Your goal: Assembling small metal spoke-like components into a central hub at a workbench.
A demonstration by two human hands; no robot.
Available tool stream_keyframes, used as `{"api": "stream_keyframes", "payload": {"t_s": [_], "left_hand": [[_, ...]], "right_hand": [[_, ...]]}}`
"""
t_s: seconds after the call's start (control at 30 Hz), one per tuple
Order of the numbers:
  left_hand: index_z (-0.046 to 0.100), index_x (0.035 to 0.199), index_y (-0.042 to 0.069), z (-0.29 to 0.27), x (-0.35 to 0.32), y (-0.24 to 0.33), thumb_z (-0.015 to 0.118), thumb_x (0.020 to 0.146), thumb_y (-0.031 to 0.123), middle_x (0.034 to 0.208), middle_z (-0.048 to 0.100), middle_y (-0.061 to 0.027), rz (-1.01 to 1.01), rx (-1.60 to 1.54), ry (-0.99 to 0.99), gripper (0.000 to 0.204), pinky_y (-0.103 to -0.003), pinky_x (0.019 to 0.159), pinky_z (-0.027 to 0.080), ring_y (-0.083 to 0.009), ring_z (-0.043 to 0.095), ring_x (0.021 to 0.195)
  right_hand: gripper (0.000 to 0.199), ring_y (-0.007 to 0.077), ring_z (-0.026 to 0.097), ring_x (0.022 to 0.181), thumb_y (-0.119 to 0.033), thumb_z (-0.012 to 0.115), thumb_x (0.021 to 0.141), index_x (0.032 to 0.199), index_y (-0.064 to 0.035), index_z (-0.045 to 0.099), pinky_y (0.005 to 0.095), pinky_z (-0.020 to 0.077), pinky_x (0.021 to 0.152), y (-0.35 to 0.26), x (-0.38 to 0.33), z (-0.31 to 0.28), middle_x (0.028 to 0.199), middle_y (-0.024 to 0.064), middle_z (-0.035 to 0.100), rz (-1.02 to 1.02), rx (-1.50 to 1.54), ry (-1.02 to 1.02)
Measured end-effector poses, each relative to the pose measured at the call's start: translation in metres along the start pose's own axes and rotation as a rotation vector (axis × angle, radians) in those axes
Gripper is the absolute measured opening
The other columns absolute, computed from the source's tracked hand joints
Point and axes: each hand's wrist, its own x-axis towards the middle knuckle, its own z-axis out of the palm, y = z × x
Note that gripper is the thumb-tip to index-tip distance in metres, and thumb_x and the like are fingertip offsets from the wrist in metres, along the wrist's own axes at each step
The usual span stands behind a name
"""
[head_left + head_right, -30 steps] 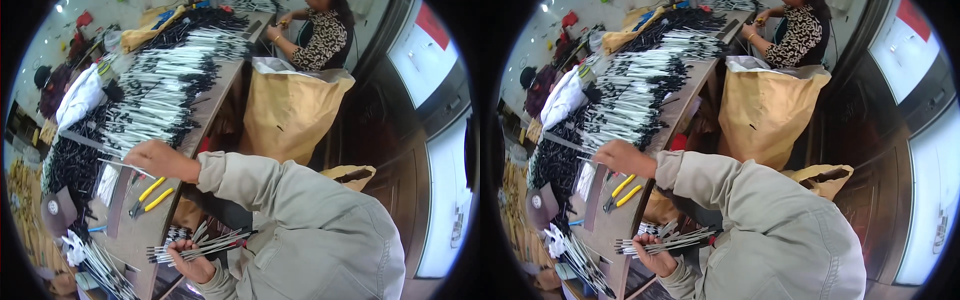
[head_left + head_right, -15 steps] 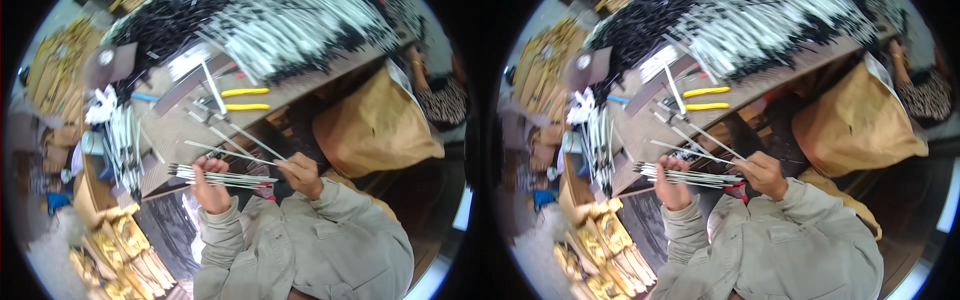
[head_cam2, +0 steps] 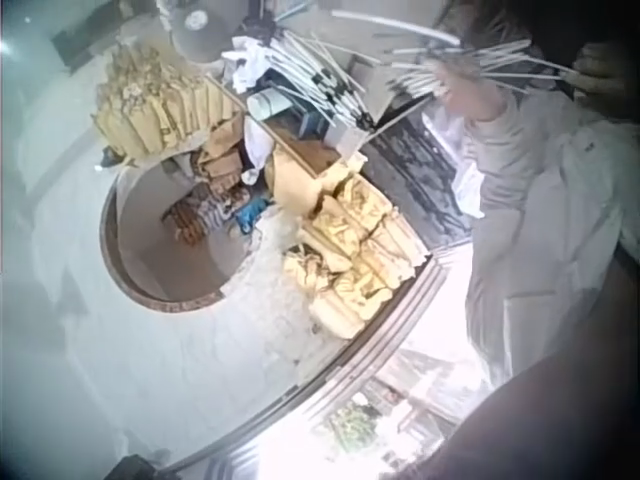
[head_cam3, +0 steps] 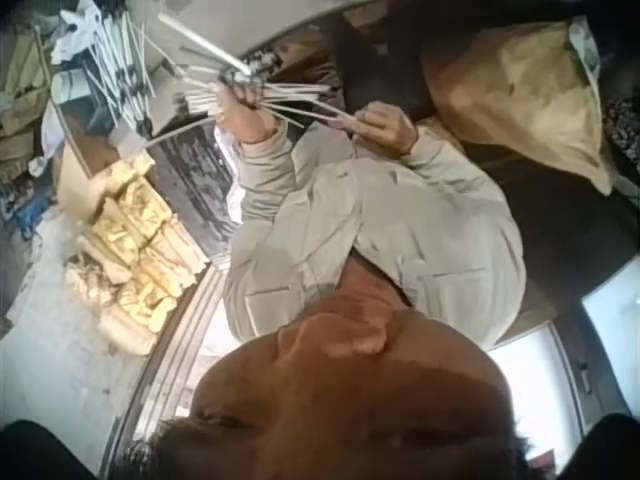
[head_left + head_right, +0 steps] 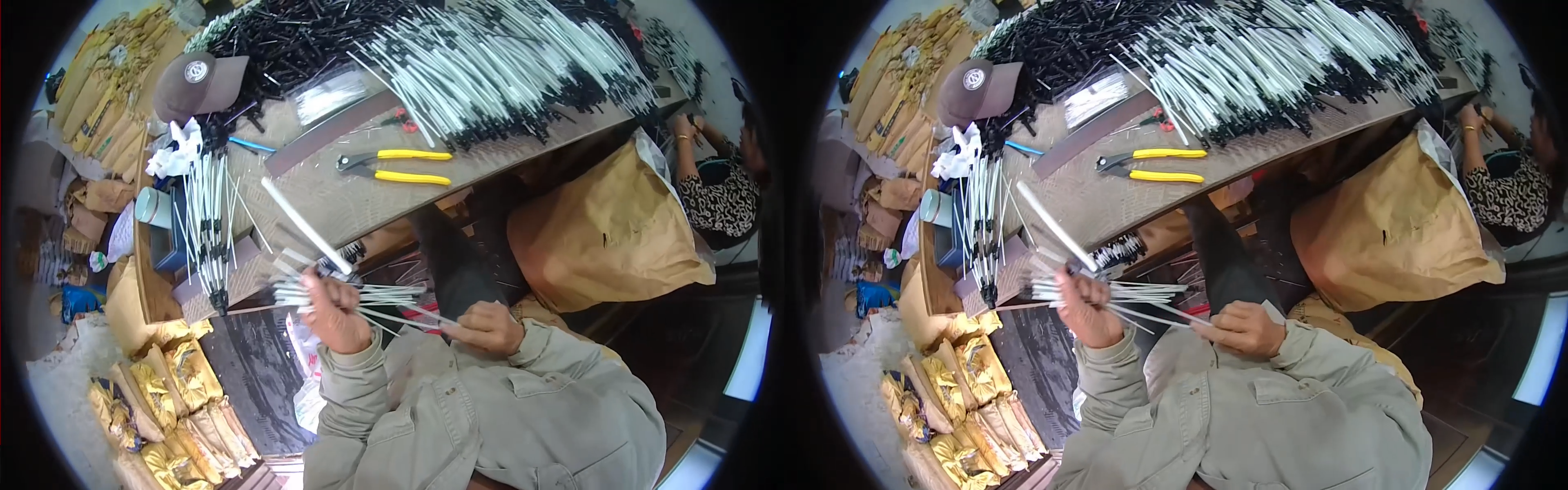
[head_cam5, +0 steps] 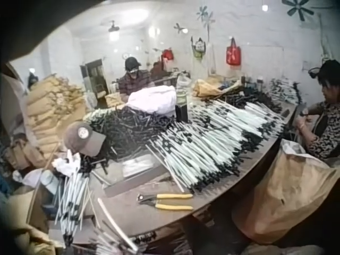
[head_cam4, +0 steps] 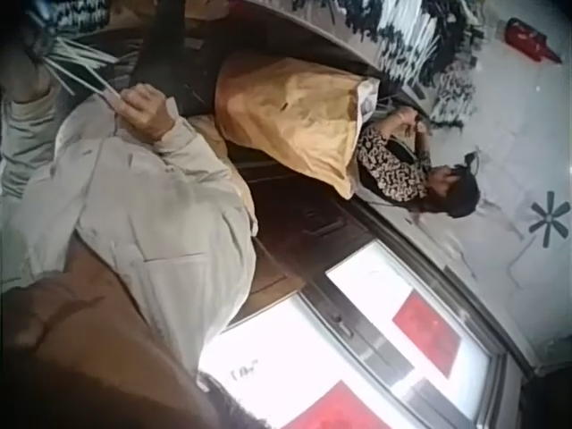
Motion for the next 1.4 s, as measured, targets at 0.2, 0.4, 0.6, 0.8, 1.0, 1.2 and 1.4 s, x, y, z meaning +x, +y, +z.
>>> {"api": "stream_keyframes", "payload": {"t_s": [0.2,0.4,0.6,0.8,1.0,1.2,1.4], "left_hand": [[0.051,0.103,0.010,-0.018,-0.007,0.072,0.045,0.095,0.023,0.055,0.033,0.0047,0.102,-0.348,-0.199,0.017,-0.020,0.039,0.027,-0.0043,0.030,0.045],[0.050,0.105,0.014,-0.013,-0.046,0.110,0.040,0.095,0.031,0.071,0.049,-0.0035,0.270,-0.330,-0.706,0.022,-0.054,0.086,0.039,-0.0280,0.055,0.081],[0.053,0.102,0.013,-0.011,-0.042,0.084,0.048,0.092,0.026,0.097,0.061,-0.0257,0.173,0.005,-1.008,0.017,-0.062,0.091,0.036,-0.0430,0.058,0.093],[0.056,0.100,-0.007,-0.023,-0.043,0.077,0.045,0.093,0.012,0.097,0.062,-0.0207,-0.158,0.259,-0.835,0.024,-0.035,0.079,0.048,-0.0249,0.062,0.084],[0.052,0.096,-0.006,-0.030,-0.024,0.064,0.040,0.096,0.022,0.085,0.062,-0.0193,-0.112,0.353,-0.769,0.030,-0.032,0.067,0.050,-0.0210,0.061,0.072],[0.056,0.094,-0.007,-0.032,-0.016,0.055,0.041,0.095,0.015,0.085,0.062,-0.0149,-0.226,0.289,-0.546,0.027,-0.029,0.070,0.049,-0.0178,0.061,0.073],[0.055,0.092,-0.003,-0.023,-0.027,0.048,0.043,0.095,0.022,0.079,0.062,-0.0145,-0.184,0.297,-0.521,0.028,-0.029,0.064,0.050,-0.0181,0.060,0.066]], "right_hand": [[0.044,0.0254,0.060,0.084,-0.009,0.068,0.070,0.114,-0.0124,0.060,0.0322,0.0495,0.070,0.018,0.037,-0.013,0.108,0.0103,0.056,-0.026,0.177,0.014],[0.015,0.0197,0.059,0.075,-0.013,0.054,0.086,0.090,-0.0011,0.062,0.0297,0.0469,0.067,0.128,0.191,-0.050,0.085,0.0108,0.060,0.237,0.118,0.155],[0.016,0.0342,0.062,0.073,-0.016,0.055,0.076,0.078,-0.0028,0.065,0.0413,0.0493,0.067,0.226,0.279,-0.041,0.078,0.0167,0.064,0.495,-0.387,-0.018],[0.022,0.0322,0.062,0.082,-0.022,0.064,0.071,0.086,-0.0072,0.063,0.0427,0.0487,0.067,0.211,0.287,-0.009,0.090,0.0128,0.062,0.559,-0.793,-0.258],[0.023,0.0314,0.062,0.077,-0.018,0.060,0.068,0.086,-0.0050,0.063,0.0418,0.0473,0.065,0.217,0.286,-0.019,0.080,0.0135,0.063,0.623,-0.623,-0.237],[0.021,0.0125,0.056,0.056,-0.022,0.058,0.083,0.085,-0.0030,0.065,0.0272,0.0448,0.054,0.209,0.267,-0.024,0.065,0.0033,0.060,0.539,0.122,-0.029],[0.019,0.0278,0.062,0.069,-0.021,0.056,0.081,0.084,-0.0044,0.065,0.0377,0.0469,0.062,0.227,0.275,-0.030,0.077,0.0140,0.063,0.474,-0.459,-0.031]]}}
